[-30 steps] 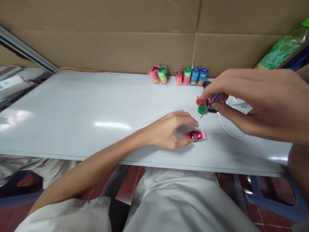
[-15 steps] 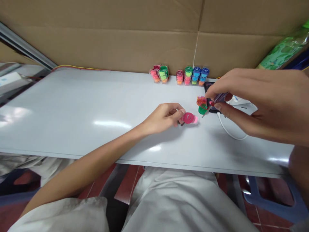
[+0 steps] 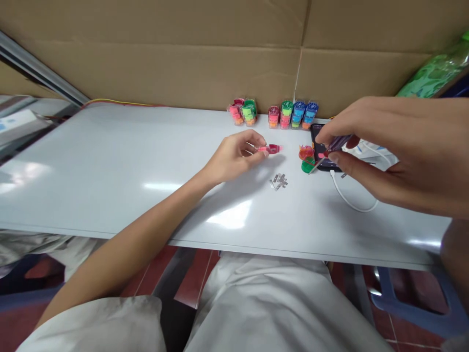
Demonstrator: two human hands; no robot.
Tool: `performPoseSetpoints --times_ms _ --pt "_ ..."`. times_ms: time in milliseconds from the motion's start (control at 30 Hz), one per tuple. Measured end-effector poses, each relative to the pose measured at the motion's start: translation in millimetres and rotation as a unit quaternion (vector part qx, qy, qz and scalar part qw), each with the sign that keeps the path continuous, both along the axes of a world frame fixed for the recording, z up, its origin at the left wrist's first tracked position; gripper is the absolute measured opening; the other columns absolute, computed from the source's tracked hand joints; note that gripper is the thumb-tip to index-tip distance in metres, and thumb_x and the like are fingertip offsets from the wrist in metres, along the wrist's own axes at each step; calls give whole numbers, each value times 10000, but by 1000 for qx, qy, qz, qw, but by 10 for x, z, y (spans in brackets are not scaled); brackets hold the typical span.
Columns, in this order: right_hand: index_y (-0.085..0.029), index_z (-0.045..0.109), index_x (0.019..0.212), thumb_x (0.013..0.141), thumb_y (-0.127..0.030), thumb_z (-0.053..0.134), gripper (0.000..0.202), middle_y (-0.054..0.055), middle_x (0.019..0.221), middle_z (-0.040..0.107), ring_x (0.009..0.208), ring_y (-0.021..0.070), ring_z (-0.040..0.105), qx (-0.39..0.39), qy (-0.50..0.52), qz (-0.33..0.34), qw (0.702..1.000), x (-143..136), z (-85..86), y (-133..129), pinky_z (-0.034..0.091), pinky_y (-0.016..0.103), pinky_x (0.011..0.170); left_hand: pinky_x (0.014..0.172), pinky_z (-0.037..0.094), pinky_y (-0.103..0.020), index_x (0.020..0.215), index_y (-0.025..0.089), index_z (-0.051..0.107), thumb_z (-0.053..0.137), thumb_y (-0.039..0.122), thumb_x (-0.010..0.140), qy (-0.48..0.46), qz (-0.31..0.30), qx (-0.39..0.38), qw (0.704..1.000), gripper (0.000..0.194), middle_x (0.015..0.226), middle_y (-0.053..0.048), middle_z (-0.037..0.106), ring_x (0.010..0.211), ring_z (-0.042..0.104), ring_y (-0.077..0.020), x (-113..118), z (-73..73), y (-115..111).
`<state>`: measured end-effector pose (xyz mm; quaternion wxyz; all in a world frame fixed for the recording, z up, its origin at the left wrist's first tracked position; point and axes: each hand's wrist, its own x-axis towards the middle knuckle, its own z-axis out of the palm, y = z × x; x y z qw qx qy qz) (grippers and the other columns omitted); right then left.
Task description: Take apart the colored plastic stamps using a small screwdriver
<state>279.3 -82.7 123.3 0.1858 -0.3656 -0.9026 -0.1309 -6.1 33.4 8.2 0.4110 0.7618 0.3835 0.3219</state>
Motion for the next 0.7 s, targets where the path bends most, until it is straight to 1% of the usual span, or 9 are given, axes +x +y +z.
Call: performPoseSetpoints --times_ms 67,133,233,300,400,467,533,633,700 --pt "-292 635 1143 938 -92 649 286 -15 1143 751 932 205 706 1 -2 -2 1000 2 4 -1 436 356 683 789 536 -314 1055 176 721 797 467 909 72 3 96 993 334 1084 -84 747 867 669 -185 -39 -68 78" --pt "-295 632 1141 931 -75 646 304 -12 1144 754 927 211 708 -2 -7 -9 1000 0 12 -5 435 361 687 808 523 -322 1054 180 723 786 445 915 145 5 161 976 306 1079 -81 740 866 658 -188 -65 -129 137" --pt "-298 632 1130 926 -58 640 315 -2 1148 760 939 227 720 -8 -10 -16 1000 -7 25 -11 437 373 686 821 513 -333 1078 183 729 777 466 916 223 -2 193 955 329 1099 -90 713 869 647 -198 -97 -146 176" --pt "-297 627 1117 923 -63 635 304 7 1154 762 943 239 724 -10 -10 -14 1000 -8 28 -9 435 381 670 842 512 -341 1172 177 737 714 475 963 261 -40 198 944 364 1140 -113 702 924 658 -222 -124 -100 171" --pt "-296 621 1088 914 -79 635 279 11 1144 763 905 238 716 2 -8 -9 1000 2 30 3 442 381 660 867 508 -340 1327 170 724 577 389 1038 300 -97 211 925 392 1220 -140 700 980 671 -234 -160 -15 158" --pt "-297 619 1065 897 -74 638 280 10 1130 763 875 229 707 5 -4 -3 1000 15 33 14 450 378 661 870 506 -343 1357 180 732 522 348 1052 320 -80 225 917 407 1208 -143 711 958 675 -234 -164 5 183" --pt "-294 621 1064 885 -67 634 289 18 1122 763 857 224 703 4 -2 7 1000 28 34 23 459 376 658 872 507 -360 1379 200 738 505 340 1050 345 -36 239 907 427 1148 -140 731 931 679 -245 -142 -9 263" --pt "-282 645 1065 908 -99 609 243 32 1135 763 850 229 706 14 5 22 1000 39 25 30 456 381 637 861 512 -373 1426 244 722 529 314 1016 388 19 232 892 458 1054 -114 768 923 697 -270 -67 -42 475" --pt "-273 669 1123 939 -129 581 250 36 1163 761 867 240 717 17 6 23 1000 38 10 32 441 388 623 848 516 -370 1415 255 728 554 326 1001 408 46 224 884 455 1023 -106 782 930 704 -284 8 -43 635"
